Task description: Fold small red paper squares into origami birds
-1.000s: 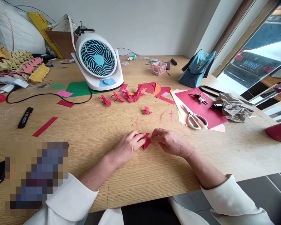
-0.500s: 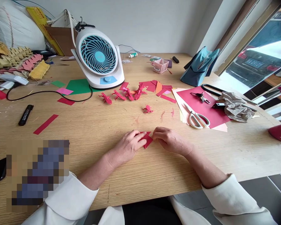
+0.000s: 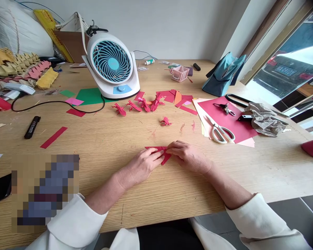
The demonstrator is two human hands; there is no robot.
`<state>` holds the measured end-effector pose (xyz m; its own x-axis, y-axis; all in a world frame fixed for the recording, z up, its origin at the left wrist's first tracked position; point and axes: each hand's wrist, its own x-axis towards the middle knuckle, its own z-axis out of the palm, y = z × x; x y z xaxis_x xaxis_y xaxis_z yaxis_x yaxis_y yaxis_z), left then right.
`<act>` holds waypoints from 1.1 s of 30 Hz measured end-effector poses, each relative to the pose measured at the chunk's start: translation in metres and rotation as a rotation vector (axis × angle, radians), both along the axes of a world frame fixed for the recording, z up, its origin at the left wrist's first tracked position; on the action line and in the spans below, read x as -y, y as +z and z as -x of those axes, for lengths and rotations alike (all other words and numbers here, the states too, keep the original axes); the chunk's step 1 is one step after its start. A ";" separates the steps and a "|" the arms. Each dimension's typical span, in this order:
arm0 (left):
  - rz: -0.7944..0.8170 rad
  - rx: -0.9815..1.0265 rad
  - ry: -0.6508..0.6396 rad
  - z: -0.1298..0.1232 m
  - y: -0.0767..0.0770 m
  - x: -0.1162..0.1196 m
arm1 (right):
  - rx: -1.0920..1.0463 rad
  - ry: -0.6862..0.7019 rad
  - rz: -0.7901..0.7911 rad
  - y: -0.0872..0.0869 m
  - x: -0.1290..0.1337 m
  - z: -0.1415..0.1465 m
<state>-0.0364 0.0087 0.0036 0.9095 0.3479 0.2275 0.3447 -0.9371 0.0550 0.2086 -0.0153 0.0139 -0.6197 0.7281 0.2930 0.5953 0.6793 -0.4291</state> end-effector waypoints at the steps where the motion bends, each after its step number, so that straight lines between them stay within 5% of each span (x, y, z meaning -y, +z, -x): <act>1: -0.002 0.003 -0.010 0.001 0.000 0.000 | 0.007 0.000 -0.002 0.000 0.000 0.000; 33: 0.048 0.076 -0.059 -0.002 0.001 0.006 | 0.180 -0.160 -0.050 -0.004 0.004 0.015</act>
<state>-0.0348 0.0026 0.0048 0.9093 0.3068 0.2812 0.2826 -0.9512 0.1241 0.1935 -0.0189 0.0101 -0.5429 0.8087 0.2264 0.7612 0.5878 -0.2741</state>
